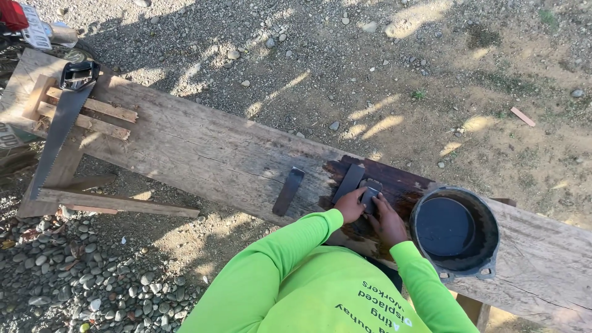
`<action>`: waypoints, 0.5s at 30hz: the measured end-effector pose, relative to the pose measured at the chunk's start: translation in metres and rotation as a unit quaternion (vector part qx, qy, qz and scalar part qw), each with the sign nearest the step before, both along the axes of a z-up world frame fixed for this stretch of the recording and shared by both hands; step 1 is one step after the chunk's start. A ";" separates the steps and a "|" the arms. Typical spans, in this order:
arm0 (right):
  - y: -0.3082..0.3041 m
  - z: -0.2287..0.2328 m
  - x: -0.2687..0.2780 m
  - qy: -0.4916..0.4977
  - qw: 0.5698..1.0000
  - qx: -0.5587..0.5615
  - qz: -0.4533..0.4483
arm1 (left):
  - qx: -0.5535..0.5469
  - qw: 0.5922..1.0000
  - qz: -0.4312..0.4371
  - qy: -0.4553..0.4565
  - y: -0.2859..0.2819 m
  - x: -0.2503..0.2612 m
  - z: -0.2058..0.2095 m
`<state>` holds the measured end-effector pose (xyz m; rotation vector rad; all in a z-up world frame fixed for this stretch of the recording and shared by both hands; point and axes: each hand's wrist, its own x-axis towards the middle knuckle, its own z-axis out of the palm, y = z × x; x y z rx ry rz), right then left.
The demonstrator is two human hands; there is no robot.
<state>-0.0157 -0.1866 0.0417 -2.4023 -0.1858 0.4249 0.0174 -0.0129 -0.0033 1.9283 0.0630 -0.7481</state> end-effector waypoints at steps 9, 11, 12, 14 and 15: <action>0.010 0.001 -0.033 0.039 0.999 0.010 -0.032 | -0.034 0.999 0.000 0.038 0.011 -0.033 0.017; 0.009 0.005 -0.029 0.043 0.998 0.017 -0.035 | -0.044 0.998 0.007 0.040 0.010 -0.029 0.015; 0.007 0.005 -0.023 0.029 0.999 0.004 -0.026 | -0.041 0.998 0.013 0.038 0.008 -0.023 0.013; 0.002 0.002 -0.011 0.019 0.999 -0.011 -0.024 | -0.041 0.998 0.012 0.040 0.004 -0.010 0.005; -0.002 -0.001 -0.004 -0.010 1.000 0.005 -0.008 | -0.028 0.999 0.008 0.022 0.001 -0.002 0.000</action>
